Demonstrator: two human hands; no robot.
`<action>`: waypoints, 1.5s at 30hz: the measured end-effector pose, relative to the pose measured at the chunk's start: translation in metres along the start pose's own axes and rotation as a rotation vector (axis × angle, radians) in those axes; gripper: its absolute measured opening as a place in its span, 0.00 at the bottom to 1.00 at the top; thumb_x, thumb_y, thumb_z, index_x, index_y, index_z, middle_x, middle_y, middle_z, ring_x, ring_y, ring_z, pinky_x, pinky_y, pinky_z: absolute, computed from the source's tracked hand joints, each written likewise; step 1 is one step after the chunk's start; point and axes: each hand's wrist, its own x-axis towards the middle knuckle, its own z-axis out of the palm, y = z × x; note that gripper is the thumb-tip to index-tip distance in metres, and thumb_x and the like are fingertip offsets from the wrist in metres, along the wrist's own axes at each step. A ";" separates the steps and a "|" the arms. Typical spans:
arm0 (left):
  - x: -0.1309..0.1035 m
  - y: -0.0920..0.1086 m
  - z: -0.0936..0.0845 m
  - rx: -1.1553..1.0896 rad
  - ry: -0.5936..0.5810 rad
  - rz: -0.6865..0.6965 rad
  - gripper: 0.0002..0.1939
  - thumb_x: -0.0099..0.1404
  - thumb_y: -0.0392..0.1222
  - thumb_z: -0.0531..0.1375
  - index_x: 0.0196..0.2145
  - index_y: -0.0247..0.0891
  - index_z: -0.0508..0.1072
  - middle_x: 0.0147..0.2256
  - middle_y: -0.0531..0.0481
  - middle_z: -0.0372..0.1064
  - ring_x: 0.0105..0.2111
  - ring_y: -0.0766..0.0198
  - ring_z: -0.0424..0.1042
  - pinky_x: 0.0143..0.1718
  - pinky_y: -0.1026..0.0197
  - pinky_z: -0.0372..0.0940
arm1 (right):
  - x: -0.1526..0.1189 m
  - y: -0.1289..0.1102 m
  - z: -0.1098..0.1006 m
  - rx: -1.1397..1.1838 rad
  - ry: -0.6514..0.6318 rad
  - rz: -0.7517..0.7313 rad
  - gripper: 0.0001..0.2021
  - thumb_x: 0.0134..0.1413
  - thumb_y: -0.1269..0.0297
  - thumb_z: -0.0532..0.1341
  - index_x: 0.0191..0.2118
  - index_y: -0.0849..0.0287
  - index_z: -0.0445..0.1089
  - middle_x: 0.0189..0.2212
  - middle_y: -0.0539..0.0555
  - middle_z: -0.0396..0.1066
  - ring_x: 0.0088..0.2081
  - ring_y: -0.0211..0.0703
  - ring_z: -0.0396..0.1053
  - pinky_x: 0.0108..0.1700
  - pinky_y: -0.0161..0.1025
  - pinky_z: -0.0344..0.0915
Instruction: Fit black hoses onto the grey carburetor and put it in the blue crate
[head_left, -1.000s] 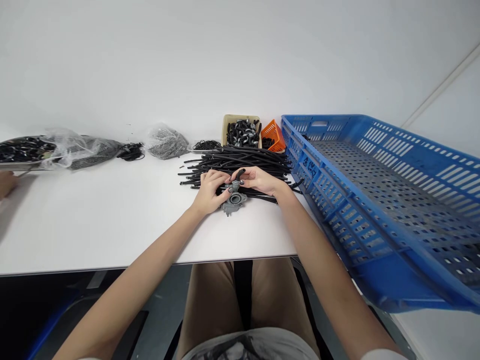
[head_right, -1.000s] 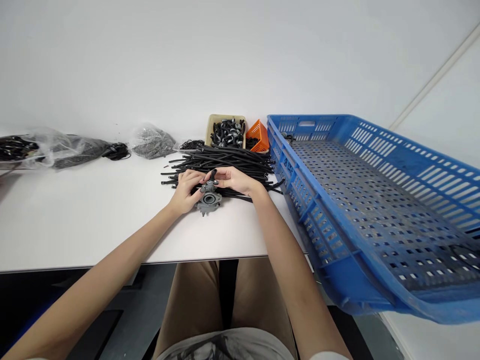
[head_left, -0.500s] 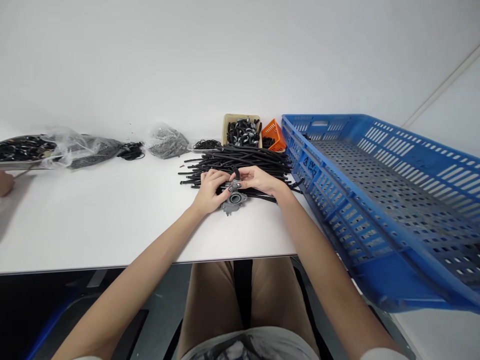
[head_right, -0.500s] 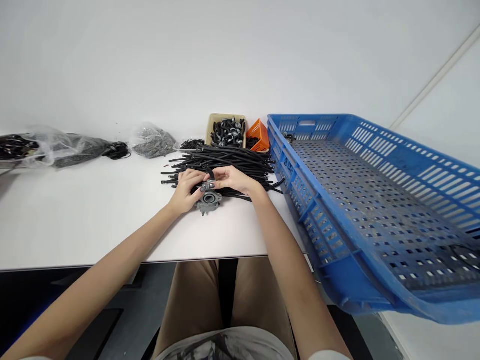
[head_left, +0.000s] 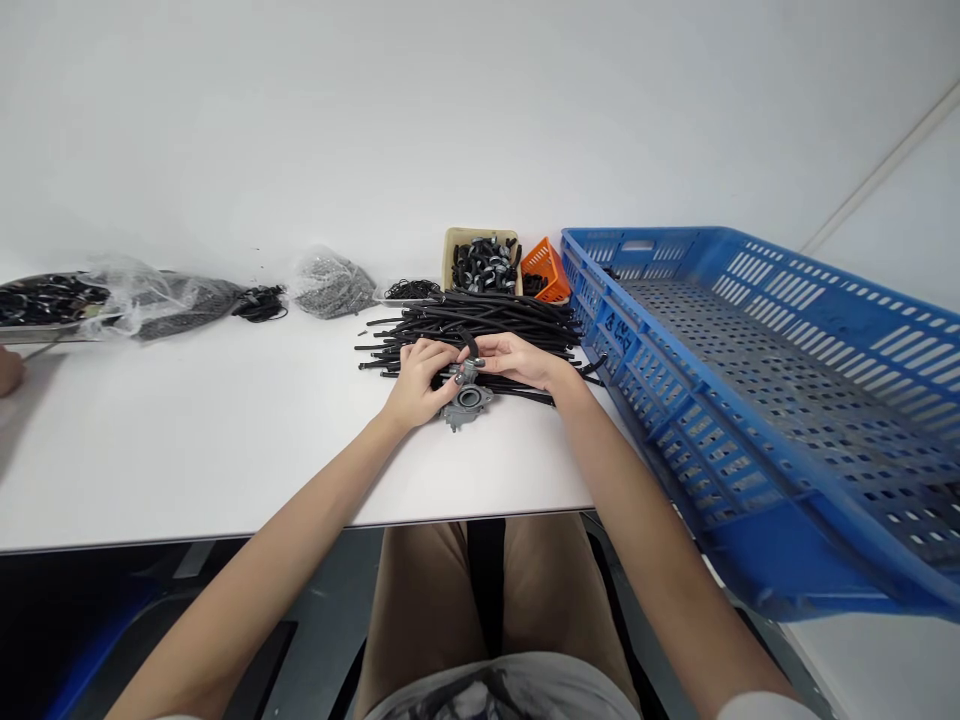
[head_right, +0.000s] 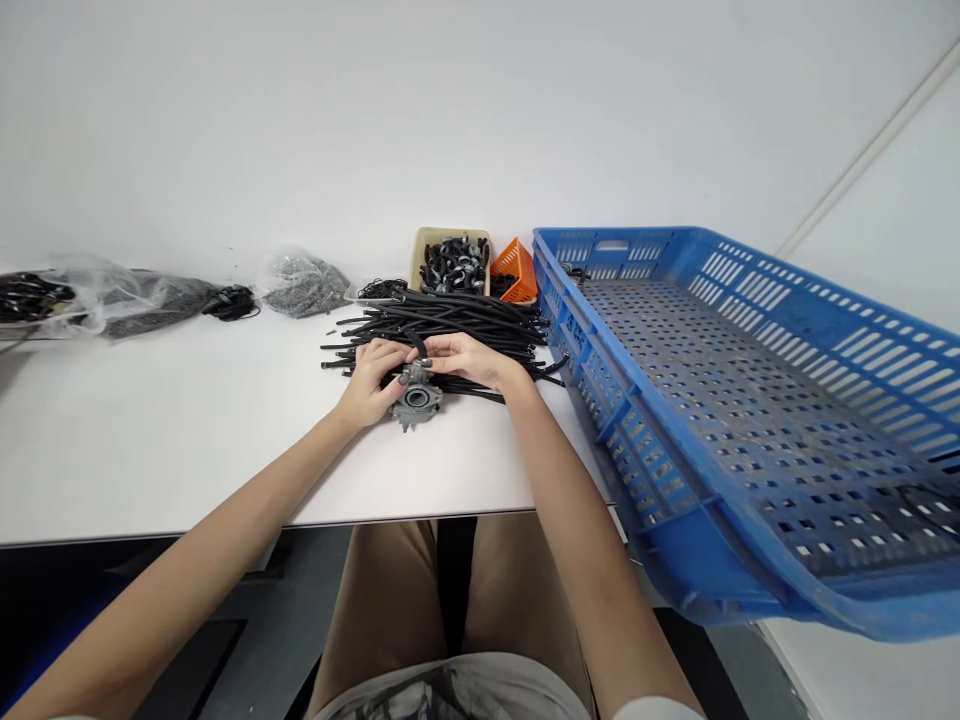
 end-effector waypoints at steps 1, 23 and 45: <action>0.000 0.000 0.000 0.003 -0.002 -0.002 0.20 0.69 0.55 0.49 0.42 0.40 0.74 0.45 0.44 0.72 0.45 0.47 0.64 0.45 0.44 0.51 | 0.000 0.001 0.000 -0.028 0.005 -0.013 0.20 0.45 0.56 0.76 0.38 0.64 0.74 0.34 0.53 0.70 0.38 0.43 0.68 0.43 0.35 0.64; 0.000 -0.001 0.001 -0.004 0.014 0.024 0.17 0.68 0.52 0.50 0.41 0.38 0.72 0.45 0.43 0.72 0.44 0.48 0.64 0.44 0.46 0.50 | 0.000 0.001 0.002 0.073 -0.036 -0.035 0.19 0.48 0.57 0.75 0.43 0.62 0.76 0.42 0.57 0.73 0.44 0.45 0.70 0.52 0.36 0.64; -0.001 -0.002 0.001 -0.015 0.021 0.041 0.16 0.68 0.51 0.50 0.40 0.38 0.72 0.43 0.44 0.72 0.43 0.48 0.64 0.43 0.46 0.50 | 0.000 0.006 -0.002 0.054 0.034 -0.085 0.19 0.44 0.59 0.78 0.41 0.61 0.76 0.38 0.55 0.74 0.42 0.45 0.71 0.46 0.35 0.67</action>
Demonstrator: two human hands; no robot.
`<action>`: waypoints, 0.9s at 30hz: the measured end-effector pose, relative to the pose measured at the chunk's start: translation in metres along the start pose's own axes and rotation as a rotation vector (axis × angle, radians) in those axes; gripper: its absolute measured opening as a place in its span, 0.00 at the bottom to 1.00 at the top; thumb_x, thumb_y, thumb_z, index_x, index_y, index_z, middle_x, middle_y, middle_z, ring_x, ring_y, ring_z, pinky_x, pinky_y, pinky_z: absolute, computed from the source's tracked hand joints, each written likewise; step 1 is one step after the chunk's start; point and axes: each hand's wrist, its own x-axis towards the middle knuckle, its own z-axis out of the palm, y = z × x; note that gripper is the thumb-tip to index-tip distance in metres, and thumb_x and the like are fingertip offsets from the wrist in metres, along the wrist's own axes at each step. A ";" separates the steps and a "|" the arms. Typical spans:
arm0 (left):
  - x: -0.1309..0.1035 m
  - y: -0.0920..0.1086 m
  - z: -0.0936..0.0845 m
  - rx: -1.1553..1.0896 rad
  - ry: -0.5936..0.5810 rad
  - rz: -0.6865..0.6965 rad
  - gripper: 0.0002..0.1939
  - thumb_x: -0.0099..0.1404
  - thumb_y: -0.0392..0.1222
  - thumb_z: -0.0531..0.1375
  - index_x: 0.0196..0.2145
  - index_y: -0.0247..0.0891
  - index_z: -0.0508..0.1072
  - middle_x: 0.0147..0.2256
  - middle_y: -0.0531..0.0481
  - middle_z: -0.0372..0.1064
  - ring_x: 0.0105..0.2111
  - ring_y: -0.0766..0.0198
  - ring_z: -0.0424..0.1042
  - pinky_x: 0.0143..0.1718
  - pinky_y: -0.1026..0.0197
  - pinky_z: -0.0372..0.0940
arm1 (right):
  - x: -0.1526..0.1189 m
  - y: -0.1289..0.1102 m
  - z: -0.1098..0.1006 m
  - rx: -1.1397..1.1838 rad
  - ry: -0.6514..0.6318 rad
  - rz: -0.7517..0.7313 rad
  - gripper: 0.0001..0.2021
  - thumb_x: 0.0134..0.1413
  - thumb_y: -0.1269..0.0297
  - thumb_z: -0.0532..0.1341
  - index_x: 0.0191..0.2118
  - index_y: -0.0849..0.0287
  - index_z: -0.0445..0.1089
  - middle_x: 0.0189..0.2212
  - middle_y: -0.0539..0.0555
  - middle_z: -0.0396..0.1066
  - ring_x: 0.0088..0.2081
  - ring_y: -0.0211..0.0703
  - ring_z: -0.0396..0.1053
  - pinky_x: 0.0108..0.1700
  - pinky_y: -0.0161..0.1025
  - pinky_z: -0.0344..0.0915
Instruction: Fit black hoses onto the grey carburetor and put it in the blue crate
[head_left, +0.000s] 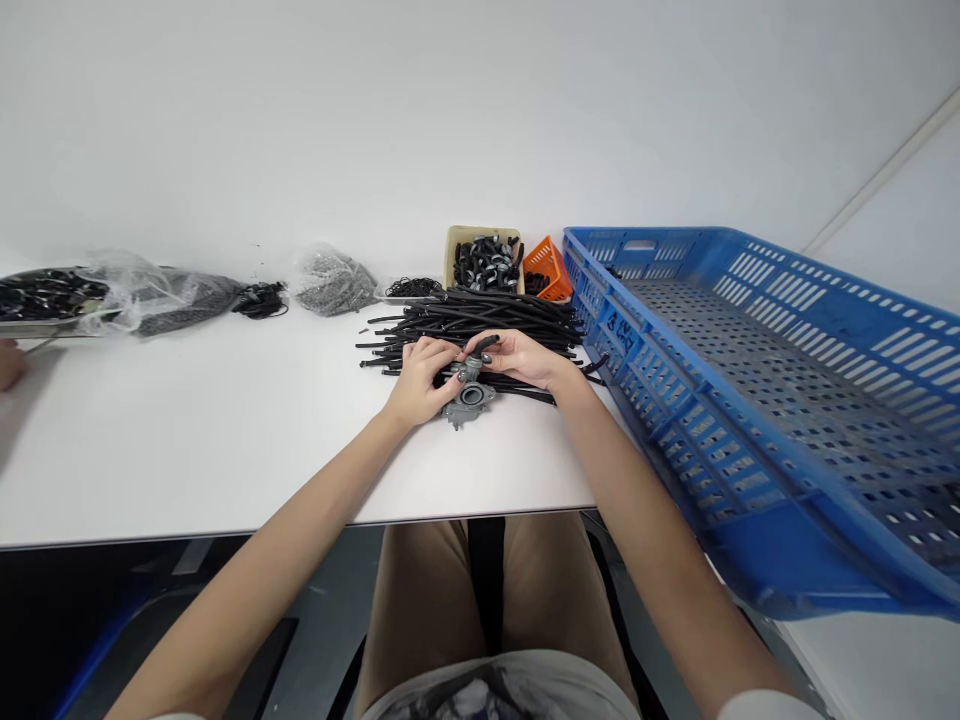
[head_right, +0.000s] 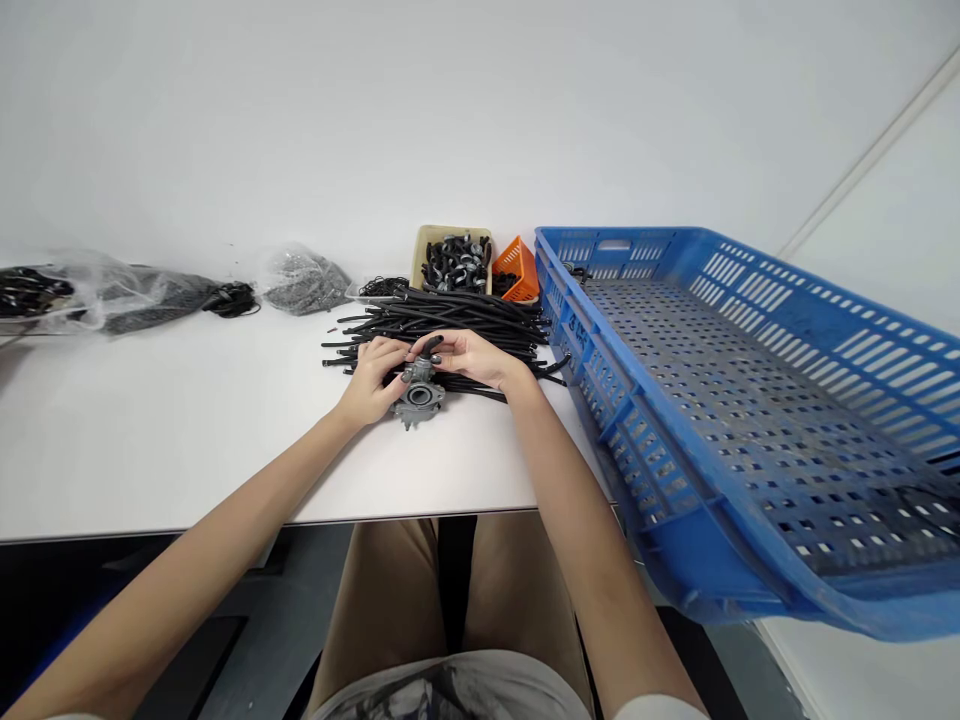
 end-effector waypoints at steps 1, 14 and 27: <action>0.000 0.000 0.000 -0.002 0.000 0.001 0.16 0.68 0.51 0.51 0.40 0.37 0.72 0.43 0.44 0.72 0.43 0.48 0.63 0.43 0.46 0.50 | 0.000 0.000 0.000 -0.003 -0.004 -0.001 0.19 0.44 0.59 0.77 0.41 0.61 0.76 0.37 0.55 0.74 0.42 0.45 0.71 0.46 0.35 0.67; 0.000 0.000 0.000 0.007 -0.028 -0.028 0.18 0.68 0.52 0.50 0.42 0.39 0.73 0.45 0.44 0.72 0.45 0.48 0.64 0.46 0.45 0.51 | 0.000 0.000 -0.001 -0.051 0.069 -0.013 0.22 0.39 0.59 0.80 0.38 0.62 0.74 0.37 0.52 0.71 0.40 0.42 0.69 0.45 0.34 0.66; 0.001 0.002 -0.001 0.030 -0.032 -0.052 0.18 0.68 0.53 0.50 0.41 0.40 0.73 0.46 0.44 0.72 0.46 0.47 0.64 0.46 0.44 0.53 | 0.003 0.001 0.001 -0.102 0.120 0.007 0.21 0.38 0.61 0.79 0.37 0.62 0.73 0.35 0.51 0.69 0.38 0.41 0.67 0.41 0.34 0.65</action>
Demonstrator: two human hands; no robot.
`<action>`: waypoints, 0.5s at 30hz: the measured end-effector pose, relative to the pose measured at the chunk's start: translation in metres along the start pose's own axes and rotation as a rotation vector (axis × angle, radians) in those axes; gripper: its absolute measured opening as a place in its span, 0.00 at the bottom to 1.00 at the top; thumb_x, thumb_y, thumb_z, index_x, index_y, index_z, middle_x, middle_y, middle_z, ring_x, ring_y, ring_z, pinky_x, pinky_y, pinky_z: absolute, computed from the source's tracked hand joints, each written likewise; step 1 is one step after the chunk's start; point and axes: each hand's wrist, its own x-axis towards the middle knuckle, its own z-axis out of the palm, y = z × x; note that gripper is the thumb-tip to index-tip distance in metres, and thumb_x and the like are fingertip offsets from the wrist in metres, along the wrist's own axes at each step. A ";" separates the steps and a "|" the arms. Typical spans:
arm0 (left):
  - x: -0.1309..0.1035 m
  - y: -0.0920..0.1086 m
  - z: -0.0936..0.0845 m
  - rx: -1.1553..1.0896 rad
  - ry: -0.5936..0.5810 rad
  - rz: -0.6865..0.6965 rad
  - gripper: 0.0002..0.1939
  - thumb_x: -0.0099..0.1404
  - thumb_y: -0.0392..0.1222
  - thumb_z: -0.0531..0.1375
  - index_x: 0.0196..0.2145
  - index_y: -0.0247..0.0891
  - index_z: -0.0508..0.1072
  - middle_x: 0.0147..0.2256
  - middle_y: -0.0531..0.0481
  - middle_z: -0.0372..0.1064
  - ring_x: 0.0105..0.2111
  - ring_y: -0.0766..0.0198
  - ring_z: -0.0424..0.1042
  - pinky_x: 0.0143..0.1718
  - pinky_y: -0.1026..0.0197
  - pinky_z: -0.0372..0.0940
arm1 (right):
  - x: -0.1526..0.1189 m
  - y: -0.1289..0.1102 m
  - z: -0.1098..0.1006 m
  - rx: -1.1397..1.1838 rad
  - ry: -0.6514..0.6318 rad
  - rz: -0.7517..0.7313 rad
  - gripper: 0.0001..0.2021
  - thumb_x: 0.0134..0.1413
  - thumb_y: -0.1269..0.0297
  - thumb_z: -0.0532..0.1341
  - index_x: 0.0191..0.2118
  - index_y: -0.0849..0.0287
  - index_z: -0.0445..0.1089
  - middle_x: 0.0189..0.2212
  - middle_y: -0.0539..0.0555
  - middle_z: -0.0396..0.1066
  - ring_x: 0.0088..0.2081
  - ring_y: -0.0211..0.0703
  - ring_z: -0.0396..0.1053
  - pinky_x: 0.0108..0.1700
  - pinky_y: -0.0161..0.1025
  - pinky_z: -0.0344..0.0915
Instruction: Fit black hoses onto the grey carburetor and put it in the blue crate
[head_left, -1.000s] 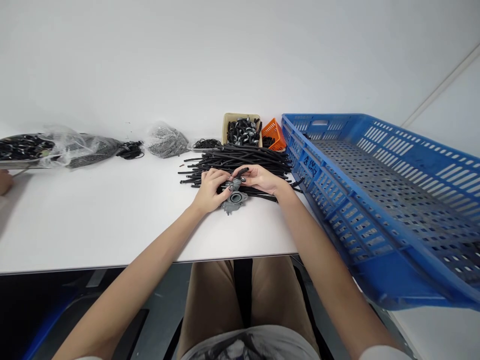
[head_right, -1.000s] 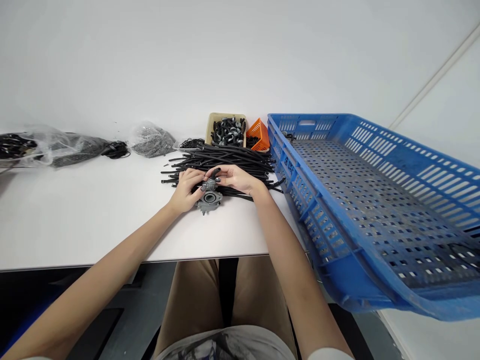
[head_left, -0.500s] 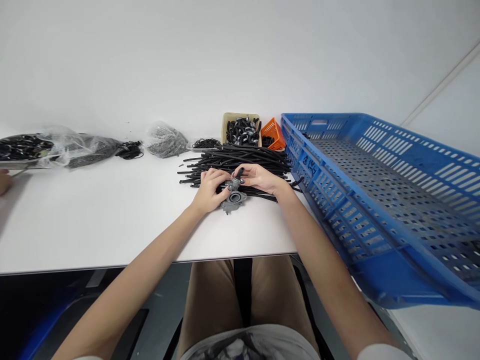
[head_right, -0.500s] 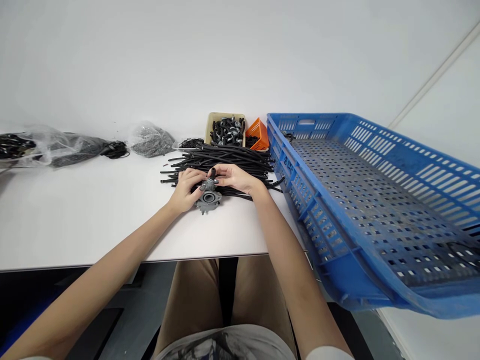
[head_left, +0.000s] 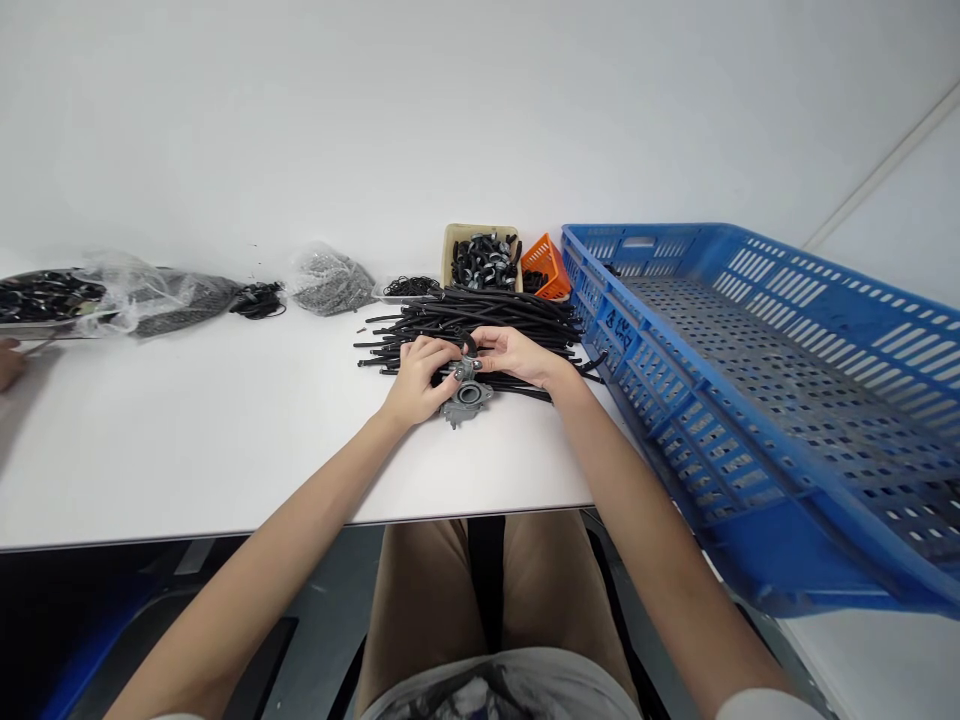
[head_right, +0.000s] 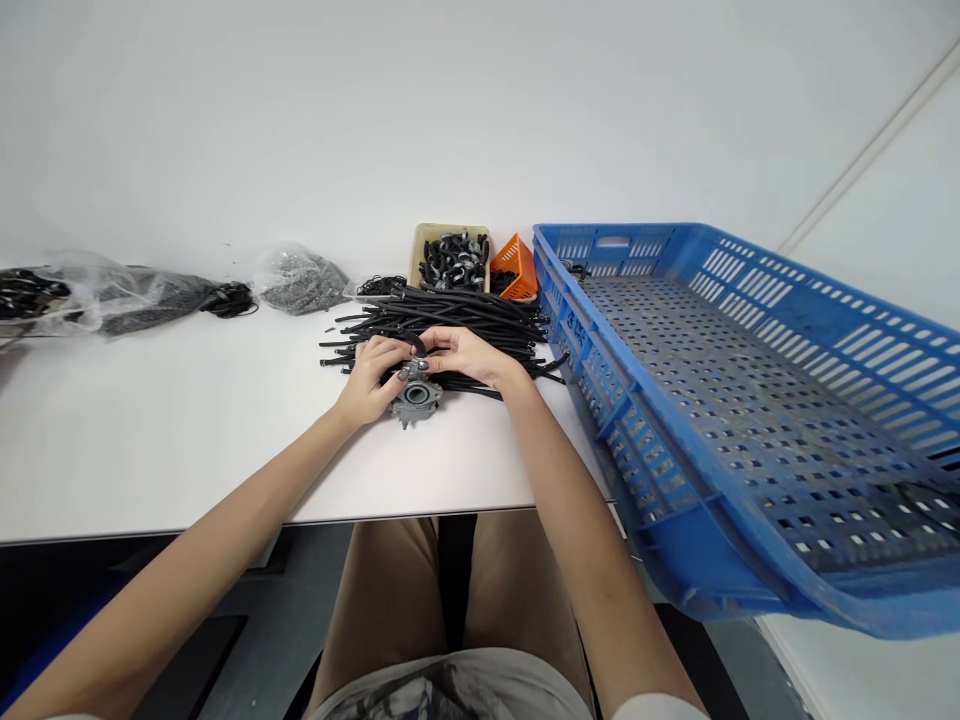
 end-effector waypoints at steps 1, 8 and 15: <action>0.000 0.000 0.000 -0.004 0.001 0.008 0.18 0.68 0.53 0.50 0.41 0.40 0.73 0.46 0.44 0.72 0.45 0.47 0.64 0.46 0.44 0.53 | 0.000 0.000 0.000 0.005 -0.006 -0.001 0.21 0.38 0.61 0.79 0.37 0.62 0.72 0.35 0.50 0.68 0.38 0.40 0.67 0.41 0.34 0.65; 0.000 0.000 0.000 -0.006 0.000 0.012 0.18 0.68 0.53 0.50 0.41 0.39 0.73 0.45 0.43 0.72 0.45 0.47 0.64 0.46 0.44 0.52 | -0.002 0.000 -0.003 0.019 -0.048 -0.014 0.21 0.42 0.60 0.78 0.39 0.63 0.72 0.36 0.52 0.70 0.39 0.41 0.68 0.44 0.35 0.66; 0.000 0.001 -0.001 -0.007 -0.004 0.003 0.18 0.69 0.54 0.49 0.39 0.40 0.72 0.45 0.43 0.72 0.46 0.47 0.64 0.45 0.44 0.52 | -0.003 -0.003 -0.002 0.025 -0.087 0.017 0.22 0.43 0.57 0.78 0.40 0.62 0.72 0.37 0.54 0.72 0.42 0.44 0.70 0.47 0.37 0.66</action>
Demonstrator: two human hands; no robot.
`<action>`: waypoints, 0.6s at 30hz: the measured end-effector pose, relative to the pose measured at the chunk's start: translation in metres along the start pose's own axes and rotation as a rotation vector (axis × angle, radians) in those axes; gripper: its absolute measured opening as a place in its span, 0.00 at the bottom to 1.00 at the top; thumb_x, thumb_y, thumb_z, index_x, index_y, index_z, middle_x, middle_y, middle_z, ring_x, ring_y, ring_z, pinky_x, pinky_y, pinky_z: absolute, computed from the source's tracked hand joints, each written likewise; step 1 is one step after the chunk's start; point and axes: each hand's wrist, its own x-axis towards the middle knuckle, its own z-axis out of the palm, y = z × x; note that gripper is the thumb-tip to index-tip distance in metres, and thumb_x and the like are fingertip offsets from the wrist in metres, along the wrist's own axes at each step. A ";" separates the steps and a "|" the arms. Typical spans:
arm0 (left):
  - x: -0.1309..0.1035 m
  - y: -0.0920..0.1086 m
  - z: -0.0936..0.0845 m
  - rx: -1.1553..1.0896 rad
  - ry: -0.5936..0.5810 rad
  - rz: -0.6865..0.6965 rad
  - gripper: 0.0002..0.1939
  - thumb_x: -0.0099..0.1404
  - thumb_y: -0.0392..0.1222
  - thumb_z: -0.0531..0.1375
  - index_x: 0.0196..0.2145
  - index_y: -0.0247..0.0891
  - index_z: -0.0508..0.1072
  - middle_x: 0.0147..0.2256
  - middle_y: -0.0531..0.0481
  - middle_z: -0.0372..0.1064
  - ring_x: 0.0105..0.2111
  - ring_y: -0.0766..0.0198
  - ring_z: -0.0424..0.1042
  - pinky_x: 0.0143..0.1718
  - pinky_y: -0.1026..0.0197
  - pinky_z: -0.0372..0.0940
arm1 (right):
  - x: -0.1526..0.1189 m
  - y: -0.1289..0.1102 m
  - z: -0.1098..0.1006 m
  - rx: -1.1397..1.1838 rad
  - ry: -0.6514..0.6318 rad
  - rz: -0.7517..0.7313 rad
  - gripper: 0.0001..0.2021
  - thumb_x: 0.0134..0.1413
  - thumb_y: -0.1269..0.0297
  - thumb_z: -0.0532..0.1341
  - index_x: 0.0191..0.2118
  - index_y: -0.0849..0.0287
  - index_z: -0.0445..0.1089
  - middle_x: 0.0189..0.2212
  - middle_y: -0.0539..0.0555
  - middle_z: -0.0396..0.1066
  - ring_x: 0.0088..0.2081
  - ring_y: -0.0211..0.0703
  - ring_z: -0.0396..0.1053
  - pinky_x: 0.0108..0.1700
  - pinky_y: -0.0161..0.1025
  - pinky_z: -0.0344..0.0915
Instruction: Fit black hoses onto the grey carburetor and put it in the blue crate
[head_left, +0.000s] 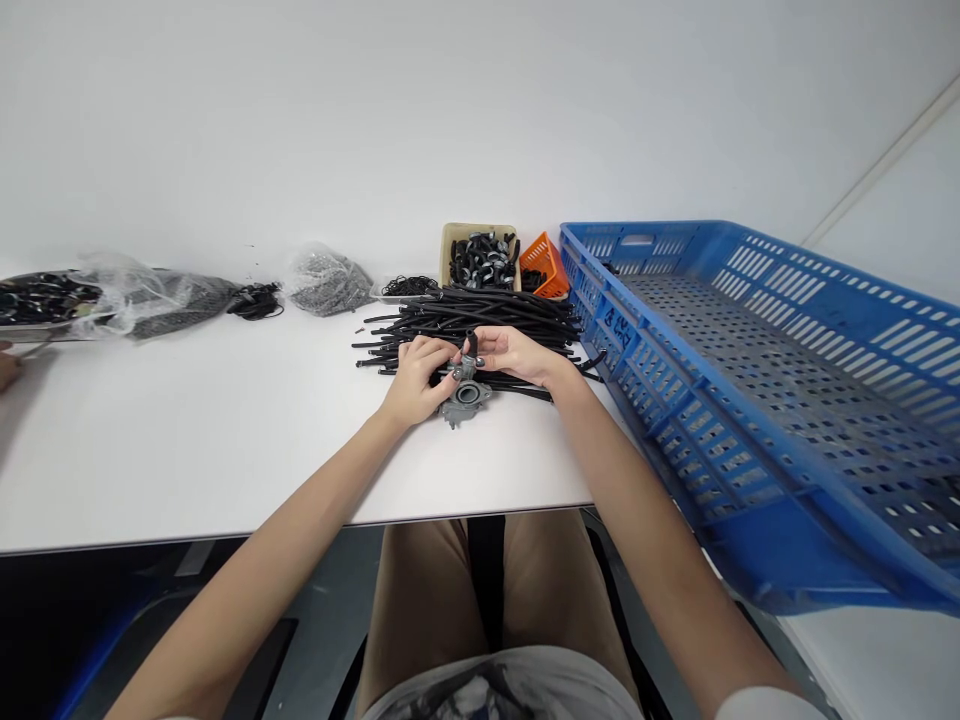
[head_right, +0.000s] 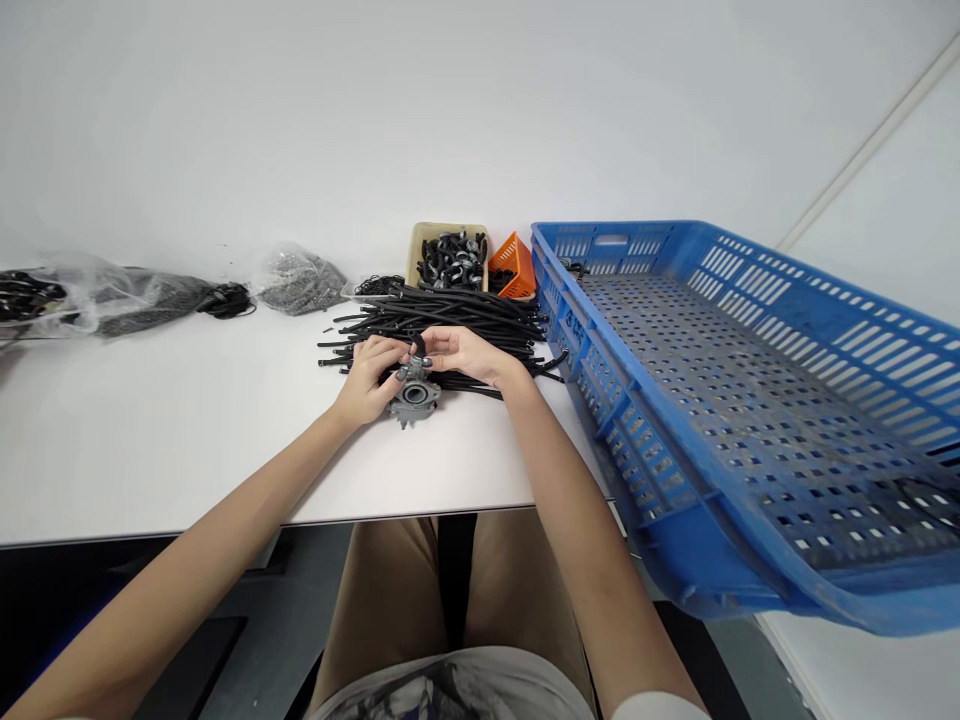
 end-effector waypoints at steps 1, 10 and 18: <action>0.000 0.000 0.000 -0.003 0.001 0.003 0.18 0.69 0.54 0.49 0.39 0.40 0.72 0.45 0.43 0.72 0.45 0.47 0.64 0.45 0.44 0.52 | 0.000 0.000 0.000 0.001 0.003 0.003 0.22 0.43 0.57 0.78 0.39 0.63 0.72 0.36 0.53 0.72 0.41 0.44 0.70 0.46 0.37 0.66; 0.000 0.000 0.001 0.013 0.000 -0.021 0.22 0.69 0.56 0.48 0.44 0.40 0.74 0.46 0.42 0.72 0.46 0.46 0.64 0.46 0.44 0.52 | 0.003 0.001 0.001 -0.072 -0.022 0.008 0.20 0.45 0.55 0.76 0.38 0.65 0.75 0.33 0.52 0.71 0.36 0.41 0.68 0.41 0.35 0.64; 0.000 0.000 0.000 0.013 -0.004 -0.023 0.23 0.69 0.57 0.48 0.43 0.40 0.74 0.46 0.43 0.72 0.46 0.46 0.64 0.45 0.45 0.52 | 0.002 -0.002 0.001 -0.092 -0.013 0.013 0.22 0.44 0.51 0.76 0.37 0.64 0.76 0.32 0.54 0.73 0.36 0.44 0.70 0.41 0.37 0.65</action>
